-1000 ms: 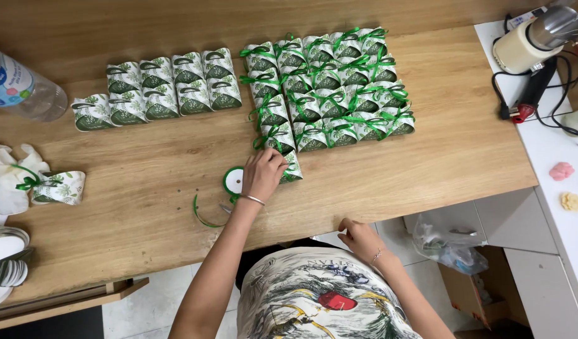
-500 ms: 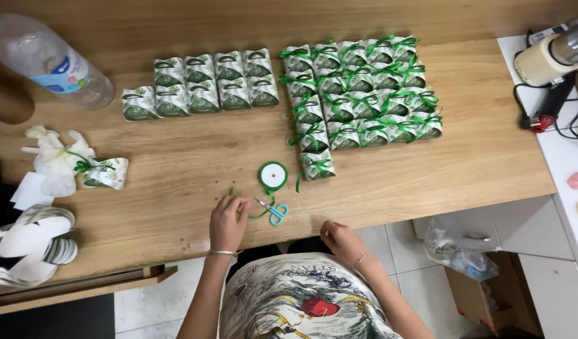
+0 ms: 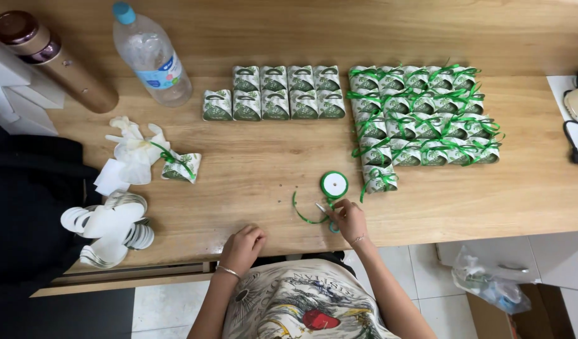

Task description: Tie a green ribbon bow around a small patterned product box to finish packaging.

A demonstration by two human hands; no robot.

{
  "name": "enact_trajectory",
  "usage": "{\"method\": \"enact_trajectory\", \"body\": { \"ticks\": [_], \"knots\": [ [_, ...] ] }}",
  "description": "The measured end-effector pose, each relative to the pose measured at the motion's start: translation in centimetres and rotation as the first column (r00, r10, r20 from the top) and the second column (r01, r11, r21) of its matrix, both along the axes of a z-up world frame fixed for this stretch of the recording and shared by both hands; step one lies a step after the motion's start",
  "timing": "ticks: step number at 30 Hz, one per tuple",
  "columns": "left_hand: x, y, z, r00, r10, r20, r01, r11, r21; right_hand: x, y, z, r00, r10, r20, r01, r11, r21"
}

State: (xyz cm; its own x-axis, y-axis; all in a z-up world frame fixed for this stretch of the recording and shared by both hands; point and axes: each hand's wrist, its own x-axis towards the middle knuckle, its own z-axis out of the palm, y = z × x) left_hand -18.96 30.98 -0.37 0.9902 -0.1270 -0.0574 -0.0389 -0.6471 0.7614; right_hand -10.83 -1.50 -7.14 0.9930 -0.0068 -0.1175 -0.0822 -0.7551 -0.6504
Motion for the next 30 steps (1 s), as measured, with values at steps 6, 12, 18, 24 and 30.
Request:
{"method": "enact_trajectory", "body": {
  "ticks": [6, 12, 18, 24, 30],
  "knots": [
    [1.7, 3.4, 1.4, 1.000, -0.022, 0.011, 0.022, 1.000, 0.005, 1.4, 1.5, 0.0, 0.972, -0.104, -0.212, 0.196, 0.856, 0.478],
    [1.7, 4.2, -0.2, 0.994, -0.091, -0.055, 0.090, 0.996, -0.012, 0.5, 1.8, 1.3, 0.988, -0.037, 0.150, 0.040, 0.999, -0.014],
    [3.7, 2.0, 2.6, 0.971, -0.209, -0.115, 0.211, 0.977, 0.011, 0.0, 1.3, -2.8, 0.985, -0.162, 0.062, 0.163, 0.987, -0.003],
    [9.0, -4.1, -2.6, 0.857, -0.476, 0.198, 0.418, 0.867, 0.271, 0.7, 3.6, -2.1, 0.957, -0.095, -0.274, 0.171, 0.947, 0.271],
    [9.2, -6.5, -13.6, 0.781, -0.599, 0.177, 0.490, 0.763, 0.422, 1.0, 4.5, 1.9, 0.882, 0.020, -0.471, 0.430, 0.374, 0.822]
  ]
}}
